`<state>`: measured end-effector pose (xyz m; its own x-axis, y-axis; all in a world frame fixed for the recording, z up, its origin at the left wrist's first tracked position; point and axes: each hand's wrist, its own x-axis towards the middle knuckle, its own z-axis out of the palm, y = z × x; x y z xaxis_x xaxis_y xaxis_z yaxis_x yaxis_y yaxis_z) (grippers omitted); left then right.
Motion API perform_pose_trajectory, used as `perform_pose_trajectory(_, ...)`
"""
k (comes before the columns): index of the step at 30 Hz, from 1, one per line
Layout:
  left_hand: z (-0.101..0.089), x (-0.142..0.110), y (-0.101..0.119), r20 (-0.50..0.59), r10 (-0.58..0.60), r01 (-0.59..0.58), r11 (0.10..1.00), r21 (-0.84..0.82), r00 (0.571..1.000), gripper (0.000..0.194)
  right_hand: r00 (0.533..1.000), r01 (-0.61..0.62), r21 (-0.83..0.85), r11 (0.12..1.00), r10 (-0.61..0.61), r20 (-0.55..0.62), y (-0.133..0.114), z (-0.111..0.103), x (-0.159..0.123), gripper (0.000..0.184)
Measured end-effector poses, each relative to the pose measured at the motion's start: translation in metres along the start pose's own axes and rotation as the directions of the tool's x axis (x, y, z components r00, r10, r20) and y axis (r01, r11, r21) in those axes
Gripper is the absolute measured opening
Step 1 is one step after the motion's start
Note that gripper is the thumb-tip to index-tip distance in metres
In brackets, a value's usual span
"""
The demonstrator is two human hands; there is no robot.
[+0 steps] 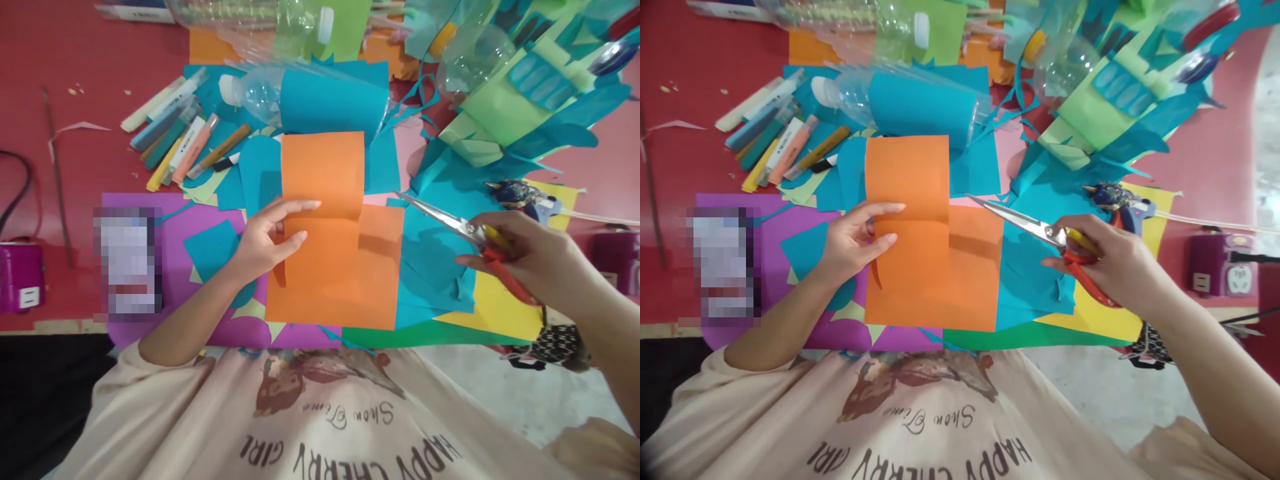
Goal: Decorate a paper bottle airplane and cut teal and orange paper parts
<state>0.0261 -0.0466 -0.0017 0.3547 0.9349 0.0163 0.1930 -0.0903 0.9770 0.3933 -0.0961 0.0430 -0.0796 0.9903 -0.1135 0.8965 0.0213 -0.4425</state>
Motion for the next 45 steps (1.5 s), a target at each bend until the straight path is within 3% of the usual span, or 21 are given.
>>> perform_pose_trajectory(3,0.001,0.0,0.002,0.008,-0.016,0.016,1.0,-0.017,1.0,0.034,0.991,0.107,-0.092,0.99,-0.099,0.086,-0.009,-0.004,0.003,0.067)
perform_pose_trajectory(8,0.0,-0.002,0.002,0.041,-0.049,0.05,0.999,-0.009,0.998,0.037,0.944,0.245,-0.154,0.957,-0.199,0.265,-0.017,-0.003,0.008,0.068)
perform_pose_trajectory(15,-0.001,-0.003,-0.003,0.092,0.059,-0.066,0.995,0.07,0.994,0.043,0.894,0.412,-0.194,0.89,-0.352,0.278,-0.021,0.005,0.014,0.075)
perform_pose_trajectory(23,-0.001,-0.004,-0.002,0.091,0.044,-0.055,0.992,0.114,0.995,0.041,0.862,0.471,-0.16,0.867,-0.415,0.29,-0.037,0.011,0.023,0.076)
perform_pose_trajectory(29,-0.002,-0.003,-0.003,0.108,0.109,-0.122,0.985,0.119,0.988,0.039,0.863,0.483,-0.189,0.855,-0.428,0.269,-0.042,0.011,0.024,0.074)
perform_pose_trajectory(36,-0.003,-0.003,-0.006,0.118,0.218,-0.234,0.962,0.143,0.969,0.043,0.793,0.605,-0.204,0.77,-0.556,0.249,-0.044,0.01,0.028,0.057)
perform_pose_trajectory(45,-0.002,-0.004,-0.007,0.127,0.229,-0.247,0.956,0.16,0.965,0.042,0.832,0.527,-0.187,0.829,-0.459,0.312,-0.044,0.008,0.028,0.069)
